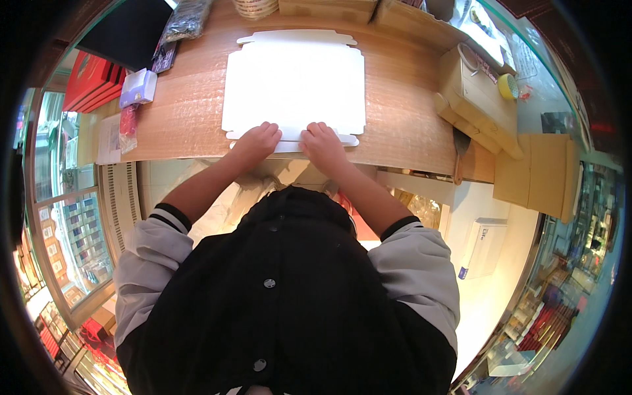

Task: The person unpacks a plastic-wrapped stack of white cardboard boxes, removes the packaging, and assembles each box by folding and interlocking the flaps. The person repeatedly picks up flat-packed boxes, folds the sides, and secures the structure on a wooden counter.

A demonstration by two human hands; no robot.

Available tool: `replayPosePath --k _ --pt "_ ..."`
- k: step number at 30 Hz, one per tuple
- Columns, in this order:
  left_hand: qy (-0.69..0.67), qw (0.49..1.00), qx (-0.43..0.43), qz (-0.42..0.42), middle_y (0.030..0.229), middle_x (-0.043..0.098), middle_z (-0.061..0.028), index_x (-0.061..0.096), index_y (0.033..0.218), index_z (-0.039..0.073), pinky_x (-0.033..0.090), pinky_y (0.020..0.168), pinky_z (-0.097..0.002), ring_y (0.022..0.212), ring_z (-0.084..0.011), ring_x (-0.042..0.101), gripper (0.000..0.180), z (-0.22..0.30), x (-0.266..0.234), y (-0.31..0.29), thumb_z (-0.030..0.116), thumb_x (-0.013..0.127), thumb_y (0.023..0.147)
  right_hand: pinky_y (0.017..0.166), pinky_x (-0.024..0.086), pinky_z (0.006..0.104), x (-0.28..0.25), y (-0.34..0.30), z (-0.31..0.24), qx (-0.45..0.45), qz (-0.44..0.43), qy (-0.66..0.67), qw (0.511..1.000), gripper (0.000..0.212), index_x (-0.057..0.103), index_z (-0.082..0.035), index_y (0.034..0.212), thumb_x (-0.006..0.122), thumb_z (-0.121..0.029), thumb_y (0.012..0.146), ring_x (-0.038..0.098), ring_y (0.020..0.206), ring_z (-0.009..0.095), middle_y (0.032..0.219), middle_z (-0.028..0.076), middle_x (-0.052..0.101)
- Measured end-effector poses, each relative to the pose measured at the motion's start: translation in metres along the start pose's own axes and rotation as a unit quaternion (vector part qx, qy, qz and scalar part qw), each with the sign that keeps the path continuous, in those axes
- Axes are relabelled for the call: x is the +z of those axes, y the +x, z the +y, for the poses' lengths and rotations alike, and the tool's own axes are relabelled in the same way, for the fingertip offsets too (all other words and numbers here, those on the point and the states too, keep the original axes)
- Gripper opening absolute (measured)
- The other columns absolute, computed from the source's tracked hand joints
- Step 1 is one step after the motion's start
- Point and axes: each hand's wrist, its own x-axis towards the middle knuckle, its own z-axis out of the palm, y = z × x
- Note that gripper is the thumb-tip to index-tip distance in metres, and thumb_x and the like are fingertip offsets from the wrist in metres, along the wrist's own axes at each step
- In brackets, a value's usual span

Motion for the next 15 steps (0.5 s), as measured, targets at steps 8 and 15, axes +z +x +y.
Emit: replayPosePath --k 8,15 --pt "-0.021 0.999 -0.027 0.027 0.076 0.049 -0.0066 0.054 0.076 0.007 0.046 0.067 -0.0322 0.076 -0.0217 0.052 0.010 0.004 0.010 0.004 0.015 0.057 0.072 0.074 0.046 0.0313 0.019 0.015 0.000 -0.070 -0.026 -0.053 0.996 0.008 0.056 -0.005 0.076 0.056 -0.007 0.069 0.052 0.084 0.024 0.082 0.009 0.051" --pt "-0.188 0.962 -0.191 -0.051 0.085 0.054 -0.0080 0.054 0.085 0.006 0.045 0.075 -0.0374 0.086 -0.0271 0.053 0.022 -0.029 0.008 -0.009 0.027 0.055 0.088 0.076 0.047 0.0338 -0.003 0.011 0.019 0.012 -0.073 -0.009 0.997 0.008 0.056 -0.005 0.076 0.060 -0.013 0.076 0.054 0.084 0.026 0.082 0.011 0.054"
